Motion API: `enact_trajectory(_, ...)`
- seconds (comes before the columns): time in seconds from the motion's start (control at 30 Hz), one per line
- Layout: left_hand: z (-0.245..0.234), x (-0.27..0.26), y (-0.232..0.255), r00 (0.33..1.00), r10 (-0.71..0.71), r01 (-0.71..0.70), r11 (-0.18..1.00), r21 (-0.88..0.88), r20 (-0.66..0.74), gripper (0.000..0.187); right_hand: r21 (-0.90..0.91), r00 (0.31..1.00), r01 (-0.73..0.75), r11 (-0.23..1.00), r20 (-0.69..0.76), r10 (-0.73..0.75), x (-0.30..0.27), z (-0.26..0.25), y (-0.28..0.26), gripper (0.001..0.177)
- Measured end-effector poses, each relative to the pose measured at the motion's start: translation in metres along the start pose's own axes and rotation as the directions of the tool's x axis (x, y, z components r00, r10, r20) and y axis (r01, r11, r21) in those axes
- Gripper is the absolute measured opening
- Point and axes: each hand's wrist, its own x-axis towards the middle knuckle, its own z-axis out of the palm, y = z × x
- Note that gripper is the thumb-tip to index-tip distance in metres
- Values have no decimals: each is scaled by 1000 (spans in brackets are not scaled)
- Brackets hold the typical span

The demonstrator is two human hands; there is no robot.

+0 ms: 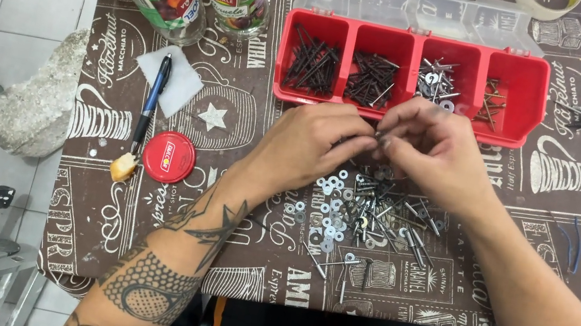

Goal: The person sorts screws and washers from a pile on the table into a red compartmentalized organizer. They pick up individual screws and washers, place them into the organizer, and occasionally adjust the pile on the table.

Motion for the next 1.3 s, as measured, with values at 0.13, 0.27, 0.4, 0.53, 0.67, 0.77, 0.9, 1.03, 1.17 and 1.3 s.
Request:
enact_trajectory(0.13, 2, -1, -6, 999, 40, -37, 997, 72, -30, 17, -18, 998, 60, 998, 28, -59, 1, -4, 5, 25)
enact_trajectory(0.27, 2, -2, -7, 993, 11, -5, 999, 51, -114, 25, 47, 994, 85, 995, -74, -81, 0, -2, 7, 15)
enact_trajectory(0.4, -3, 0, -6, 987, -13, 22, 998, 52, -159, 23, 0, 986, 115, 993, -123, -114, 1, -4, -11, 27)
enact_trajectory(0.53, -9, 2, 0, 997, 74, -76, 992, 103, 19, 8, -290, 986, 149, 945, -35, -166, 0, -7, -15, 38)
enact_trajectory(0.67, -4, 1, -9, 987, 135, -125, 985, 122, -81, 11, -726, 949, 235, 646, 315, 10, 4, -19, -16, 18)
enact_trajectory(0.77, -2, 0, -13, 984, 132, -116, 985, 128, -122, 12, -898, 884, 36, 439, 234, 405, 9, -22, -26, 27)
enact_trajectory(0.9, 3, -2, -15, 977, 181, -160, 972, 169, -114, 12, -871, 900, 120, 476, 298, 319, 8, -22, -17, 31)
enact_trajectory(1.03, 14, -5, -21, 987, 39, -12, 985, 172, -153, 16, -776, 909, 321, 543, 413, 52, 6, -23, -11, 24)
enact_trajectory(1.17, 19, -8, -29, 993, 0, 24, 978, 209, -116, 17, -798, 896, 329, 505, 432, 100, 5, -23, 12, 23)
enact_trajectory(1.3, 19, -5, -28, 993, -21, 45, 976, 213, -114, 19, -852, 898, 256, 456, 384, 213, 6, -18, 17, 25)
